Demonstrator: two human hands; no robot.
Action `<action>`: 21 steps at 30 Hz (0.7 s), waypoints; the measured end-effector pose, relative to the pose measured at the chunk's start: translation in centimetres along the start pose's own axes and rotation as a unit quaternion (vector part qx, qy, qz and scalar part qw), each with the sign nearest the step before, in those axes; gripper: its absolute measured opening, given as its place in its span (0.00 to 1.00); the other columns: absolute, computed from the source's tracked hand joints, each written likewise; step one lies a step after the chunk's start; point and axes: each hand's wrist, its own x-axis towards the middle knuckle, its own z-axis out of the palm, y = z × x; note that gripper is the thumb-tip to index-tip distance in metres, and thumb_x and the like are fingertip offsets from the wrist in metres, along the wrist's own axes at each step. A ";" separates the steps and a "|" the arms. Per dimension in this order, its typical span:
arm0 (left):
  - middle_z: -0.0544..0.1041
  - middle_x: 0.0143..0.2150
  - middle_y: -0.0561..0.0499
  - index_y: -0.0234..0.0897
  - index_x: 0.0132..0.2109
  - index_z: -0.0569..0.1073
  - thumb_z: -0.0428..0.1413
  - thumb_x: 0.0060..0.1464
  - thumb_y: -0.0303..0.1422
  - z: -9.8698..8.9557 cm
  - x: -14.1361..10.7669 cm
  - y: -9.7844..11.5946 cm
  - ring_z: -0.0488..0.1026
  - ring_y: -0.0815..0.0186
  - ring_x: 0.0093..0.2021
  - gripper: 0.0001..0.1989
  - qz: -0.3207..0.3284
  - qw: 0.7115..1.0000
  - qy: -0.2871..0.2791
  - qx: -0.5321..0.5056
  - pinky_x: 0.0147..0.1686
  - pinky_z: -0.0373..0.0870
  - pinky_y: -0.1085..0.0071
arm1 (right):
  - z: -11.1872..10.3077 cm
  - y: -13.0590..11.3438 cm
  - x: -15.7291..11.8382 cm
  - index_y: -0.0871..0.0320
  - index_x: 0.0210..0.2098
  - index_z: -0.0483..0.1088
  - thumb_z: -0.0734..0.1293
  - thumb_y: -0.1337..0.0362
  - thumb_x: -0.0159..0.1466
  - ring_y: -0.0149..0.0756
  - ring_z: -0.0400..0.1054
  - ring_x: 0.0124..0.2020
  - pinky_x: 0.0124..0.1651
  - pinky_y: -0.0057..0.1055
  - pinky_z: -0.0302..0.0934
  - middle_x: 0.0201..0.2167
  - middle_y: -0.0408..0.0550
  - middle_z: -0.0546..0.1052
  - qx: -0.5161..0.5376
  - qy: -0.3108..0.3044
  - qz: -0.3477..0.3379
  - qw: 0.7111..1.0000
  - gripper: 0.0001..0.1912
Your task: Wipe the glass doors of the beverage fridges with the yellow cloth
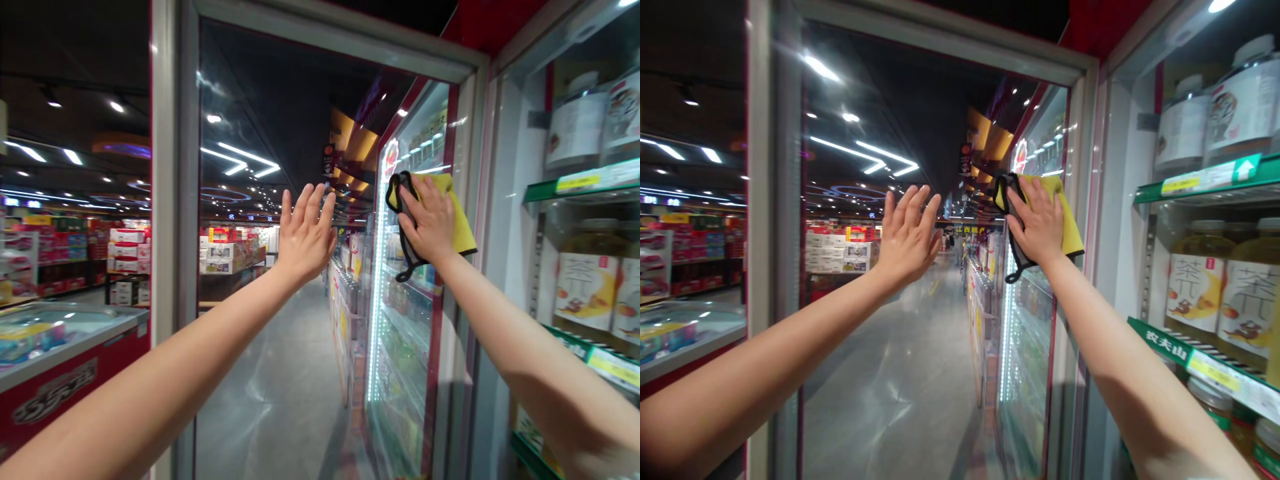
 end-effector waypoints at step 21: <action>0.58 0.74 0.38 0.36 0.72 0.58 0.52 0.63 0.36 2.6 -0.5 4.6 0.50 0.51 0.76 0.32 0.043 0.998 0.013 -0.053 0.74 0.32 0.43 | 0.4 -1.8 -6.2 0.49 0.72 0.54 0.53 0.54 0.74 0.48 0.43 0.76 0.71 0.58 0.48 0.75 0.50 0.54 -0.085 -0.024 0.115 0.989 0.29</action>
